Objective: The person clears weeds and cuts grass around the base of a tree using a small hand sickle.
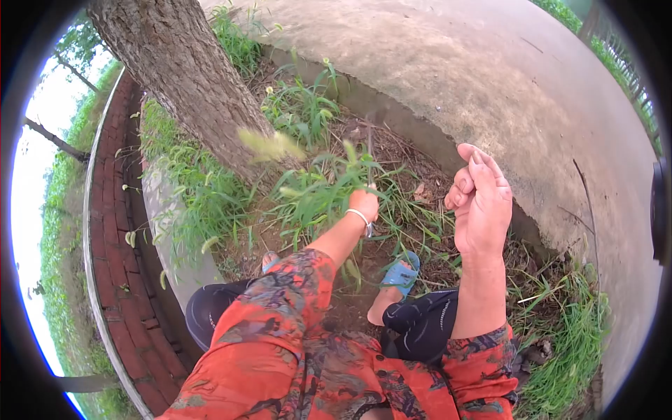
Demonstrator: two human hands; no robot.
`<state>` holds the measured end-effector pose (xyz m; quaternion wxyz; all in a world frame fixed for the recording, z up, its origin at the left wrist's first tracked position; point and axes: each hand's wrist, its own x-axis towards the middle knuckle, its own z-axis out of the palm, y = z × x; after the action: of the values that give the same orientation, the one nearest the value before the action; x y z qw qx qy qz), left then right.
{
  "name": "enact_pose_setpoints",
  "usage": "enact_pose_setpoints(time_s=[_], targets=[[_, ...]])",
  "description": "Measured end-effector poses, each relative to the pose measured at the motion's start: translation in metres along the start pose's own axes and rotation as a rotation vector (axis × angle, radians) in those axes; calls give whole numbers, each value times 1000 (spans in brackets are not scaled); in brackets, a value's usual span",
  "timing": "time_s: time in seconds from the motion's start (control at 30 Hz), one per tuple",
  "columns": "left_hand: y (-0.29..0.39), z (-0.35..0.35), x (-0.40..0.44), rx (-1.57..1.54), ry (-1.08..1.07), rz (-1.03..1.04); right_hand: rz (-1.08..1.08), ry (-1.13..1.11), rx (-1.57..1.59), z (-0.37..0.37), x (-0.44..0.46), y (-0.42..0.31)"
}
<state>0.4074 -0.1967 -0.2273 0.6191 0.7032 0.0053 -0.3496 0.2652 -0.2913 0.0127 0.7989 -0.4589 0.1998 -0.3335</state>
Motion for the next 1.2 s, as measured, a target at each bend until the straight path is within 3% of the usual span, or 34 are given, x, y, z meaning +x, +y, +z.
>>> enact_pose_setpoints(time_s=[0.07,0.1,0.17,0.3,0.33,0.4,0.43,0.5,0.57,0.8,0.87,0.93,1.0,1.03,1.07,1.13,1.17,1.2], targets=[[-81,-10,36,452,98,117,4,11,-12,1,0,-1],[-149,-26,43,837,77,401,1,2,-9,0,0,0],[-187,-37,35,1220,57,683,4,-11,-4,0,1,0],[-110,-13,-56,57,-7,-286,33,-55,-40,2,0,3],[-105,-5,-64,53,-5,-288,21,-58,-49,4,0,4],[-102,7,-73,-270,-45,-423,23,-79,-55,9,-3,6],[-102,7,-74,-275,-41,-421,17,-97,-59,12,-3,7],[-106,7,-76,126,-283,-204,6,-104,-68,14,-3,8],[-151,-11,-41,181,-280,-93,-3,-106,-78,13,-5,7],[-40,-16,-6,280,282,227,10,-39,-43,12,-4,8],[-23,-14,0,581,240,404,8,-41,-51,12,-3,7],[-87,-19,51,1154,-36,235,23,-46,-36,14,-3,7],[-143,-27,32,1410,-89,314,33,-40,-29,13,-4,5],[-152,-29,10,1203,39,320,23,-46,-36,12,-3,4],[-140,-31,1,1210,39,320,14,-46,-37,12,-3,5],[-128,-37,-23,1496,-159,275,18,-39,-20,9,-1,4],[-158,-50,-7,1595,-148,527,13,-41,-12,9,0,3],[-146,-49,-9,1597,-146,527,13,-42,-10,9,-1,4]])
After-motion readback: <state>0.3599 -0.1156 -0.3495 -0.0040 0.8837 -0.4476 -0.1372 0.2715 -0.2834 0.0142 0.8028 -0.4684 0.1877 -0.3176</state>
